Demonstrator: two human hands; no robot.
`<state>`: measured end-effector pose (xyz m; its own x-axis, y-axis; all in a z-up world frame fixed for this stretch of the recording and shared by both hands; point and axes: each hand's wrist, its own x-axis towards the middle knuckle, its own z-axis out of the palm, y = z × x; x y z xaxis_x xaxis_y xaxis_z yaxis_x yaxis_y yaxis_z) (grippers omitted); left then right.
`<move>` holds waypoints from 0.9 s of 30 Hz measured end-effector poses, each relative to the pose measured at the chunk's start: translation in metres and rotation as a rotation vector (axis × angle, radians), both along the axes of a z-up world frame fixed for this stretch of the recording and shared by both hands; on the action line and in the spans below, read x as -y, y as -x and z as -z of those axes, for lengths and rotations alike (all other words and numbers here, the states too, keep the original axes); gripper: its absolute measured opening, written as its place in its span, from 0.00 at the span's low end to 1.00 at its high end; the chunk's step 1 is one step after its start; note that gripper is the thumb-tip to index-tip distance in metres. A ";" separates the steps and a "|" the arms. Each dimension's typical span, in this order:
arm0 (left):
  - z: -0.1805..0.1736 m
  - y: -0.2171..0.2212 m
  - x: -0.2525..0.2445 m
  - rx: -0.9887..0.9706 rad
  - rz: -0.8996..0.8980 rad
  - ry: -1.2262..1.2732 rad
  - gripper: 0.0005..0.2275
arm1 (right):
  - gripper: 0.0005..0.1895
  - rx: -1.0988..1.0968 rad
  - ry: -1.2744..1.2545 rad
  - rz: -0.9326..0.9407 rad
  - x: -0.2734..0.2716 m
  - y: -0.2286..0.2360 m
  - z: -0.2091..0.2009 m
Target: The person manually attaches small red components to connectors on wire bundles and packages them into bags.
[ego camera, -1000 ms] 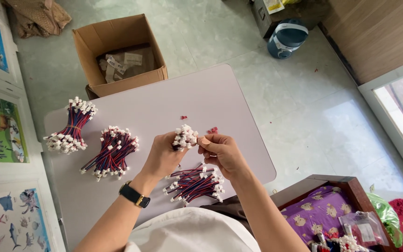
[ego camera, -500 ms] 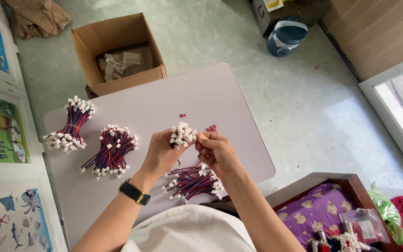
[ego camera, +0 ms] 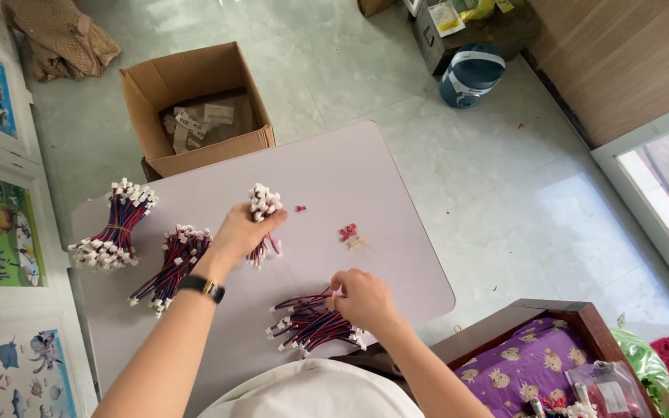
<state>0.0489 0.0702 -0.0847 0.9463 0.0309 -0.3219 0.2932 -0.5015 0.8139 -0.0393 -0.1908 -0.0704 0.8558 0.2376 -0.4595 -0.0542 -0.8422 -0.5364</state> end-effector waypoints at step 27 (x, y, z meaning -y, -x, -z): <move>-0.070 0.046 0.058 0.508 0.447 -0.071 0.07 | 0.03 -0.625 -1.251 0.809 0.003 -0.036 -0.004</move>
